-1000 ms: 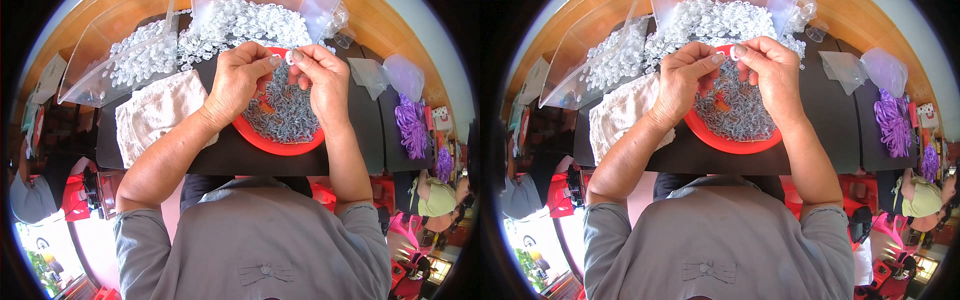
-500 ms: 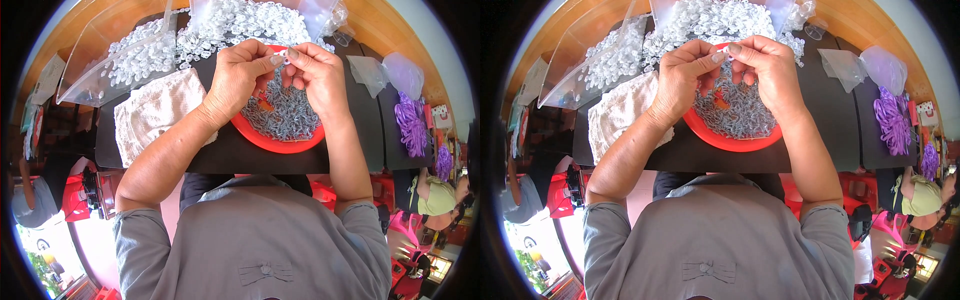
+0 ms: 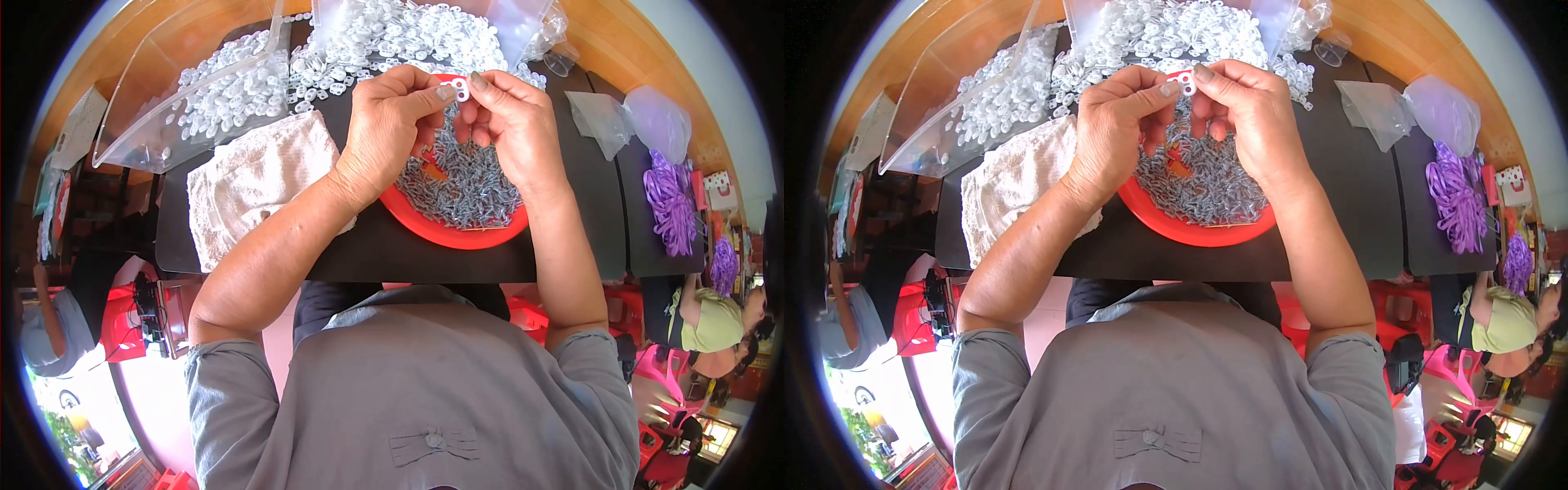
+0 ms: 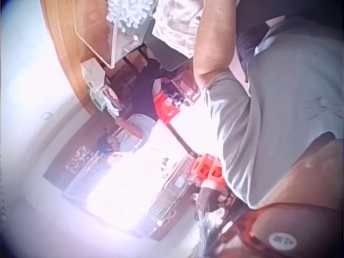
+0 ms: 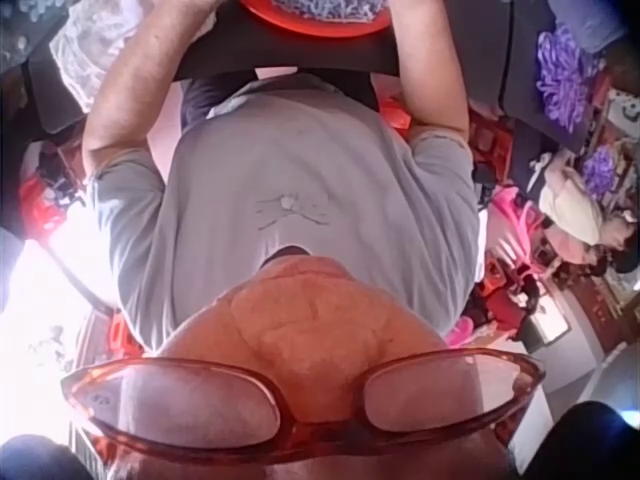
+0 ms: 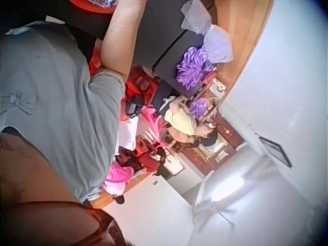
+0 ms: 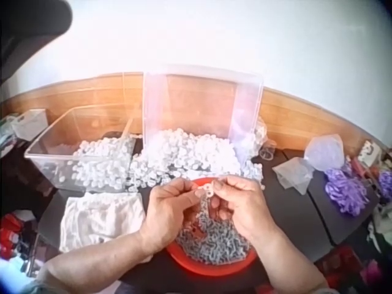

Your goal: Assembling small plastic parts with metal springs at a workbench.

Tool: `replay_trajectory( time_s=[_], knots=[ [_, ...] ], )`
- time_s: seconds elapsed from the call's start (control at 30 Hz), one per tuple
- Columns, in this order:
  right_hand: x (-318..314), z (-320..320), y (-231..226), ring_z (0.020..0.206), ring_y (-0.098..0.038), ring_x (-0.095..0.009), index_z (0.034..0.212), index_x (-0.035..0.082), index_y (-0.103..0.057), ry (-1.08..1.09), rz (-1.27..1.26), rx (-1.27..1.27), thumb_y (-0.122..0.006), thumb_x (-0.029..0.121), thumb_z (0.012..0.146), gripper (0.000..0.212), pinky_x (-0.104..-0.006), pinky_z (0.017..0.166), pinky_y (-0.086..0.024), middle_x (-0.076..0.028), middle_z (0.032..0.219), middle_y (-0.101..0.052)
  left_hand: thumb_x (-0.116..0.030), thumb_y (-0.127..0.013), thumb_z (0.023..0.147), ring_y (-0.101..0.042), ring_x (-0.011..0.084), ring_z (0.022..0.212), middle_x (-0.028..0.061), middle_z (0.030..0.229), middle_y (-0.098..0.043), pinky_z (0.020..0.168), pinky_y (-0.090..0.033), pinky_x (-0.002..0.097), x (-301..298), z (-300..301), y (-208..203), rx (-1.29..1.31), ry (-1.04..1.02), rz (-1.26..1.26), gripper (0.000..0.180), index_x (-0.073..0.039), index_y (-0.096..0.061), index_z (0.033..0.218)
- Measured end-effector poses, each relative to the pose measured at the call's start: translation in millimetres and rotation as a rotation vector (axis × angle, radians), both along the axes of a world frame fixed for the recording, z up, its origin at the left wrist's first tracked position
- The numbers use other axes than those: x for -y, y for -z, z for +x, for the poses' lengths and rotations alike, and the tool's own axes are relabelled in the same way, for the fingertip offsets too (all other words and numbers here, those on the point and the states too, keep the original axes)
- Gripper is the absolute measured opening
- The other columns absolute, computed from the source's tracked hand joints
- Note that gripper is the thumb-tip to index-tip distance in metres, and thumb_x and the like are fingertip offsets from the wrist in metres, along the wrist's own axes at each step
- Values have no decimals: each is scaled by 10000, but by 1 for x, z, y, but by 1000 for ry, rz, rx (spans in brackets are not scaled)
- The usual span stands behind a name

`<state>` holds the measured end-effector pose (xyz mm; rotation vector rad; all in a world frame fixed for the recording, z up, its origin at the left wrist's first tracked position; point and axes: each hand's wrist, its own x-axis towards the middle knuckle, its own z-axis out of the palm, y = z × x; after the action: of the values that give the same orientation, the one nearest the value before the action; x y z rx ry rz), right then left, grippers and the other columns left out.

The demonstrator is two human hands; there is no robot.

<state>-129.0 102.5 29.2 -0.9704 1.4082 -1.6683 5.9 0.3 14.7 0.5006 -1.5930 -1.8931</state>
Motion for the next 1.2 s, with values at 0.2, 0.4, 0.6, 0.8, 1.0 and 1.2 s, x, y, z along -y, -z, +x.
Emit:
replay_trajectory(
  time_s=[0.2, 0.4, 0.6, 0.8, 1.0, 1.2],
  knots=[
    [-1, -2, 0, 596, -601, -141, 918, 11, -643, 12, 18, -15, -608, 188, 933, 182, -218, 520, -387, -41, 712, -605, -177, -640, 903, -494, 75, 501, 20, 648, -576, 433, -372, 218, 1, -1, 0, 5, -4, 3, 173, -16, -627, 841],
    [-2, -1, 0, 611, -606, -133, 930, 7, -650, 14, 7, -105, -616, 168, 918, 165, -217, 527, -391, -48, 736, -626, -175, -648, 886, -496, 77, 497, 21, 644, -577, 431, -376, 216, 2, 0, 1, 23, 17, -35, 169, -16, -628, 835],
    [-3, -6, -1, 621, -610, -127, 924, 3, -647, 83, -17, -120, -603, 134, 914, 139, -210, 530, -397, -59, 765, -645, -176, -656, 877, -502, 79, 500, 20, 647, -580, 434, -381, 218, 1, -1, 0, 24, -14, 10, 164, -20, -624, 837],
    [-1, -7, 2, 634, -603, -110, 931, -4, -645, 95, -46, -171, -603, 115, 904, 128, -208, 529, -395, -53, 785, -647, -178, -659, 889, -504, 84, 504, 25, 656, -583, 444, -387, 220, 2, -2, 2, 16, -18, -10, 165, -25, -617, 843],
    [-3, -3, -2, 658, -579, -83, 958, 8, -656, 64, -28, -355, -594, 137, 918, 149, -205, 544, -408, -25, 769, -622, -170, -662, 899, -502, 86, 505, 22, 662, -582, 446, -383, 221, 5, -3, 3, -5, -23, 49, 159, -24, -615, 854],
    [-1, 0, -2, 658, -571, -76, 922, 23, -654, 62, 17, -400, -578, 177, 939, 173, -209, 547, -411, -9, 749, -611, -131, -666, 881, -487, 55, 508, 0, 618, -563, 426, -363, 211, 3, -5, 4, -15, -25, 28, 153, -24, -599, 795]
  ],
)
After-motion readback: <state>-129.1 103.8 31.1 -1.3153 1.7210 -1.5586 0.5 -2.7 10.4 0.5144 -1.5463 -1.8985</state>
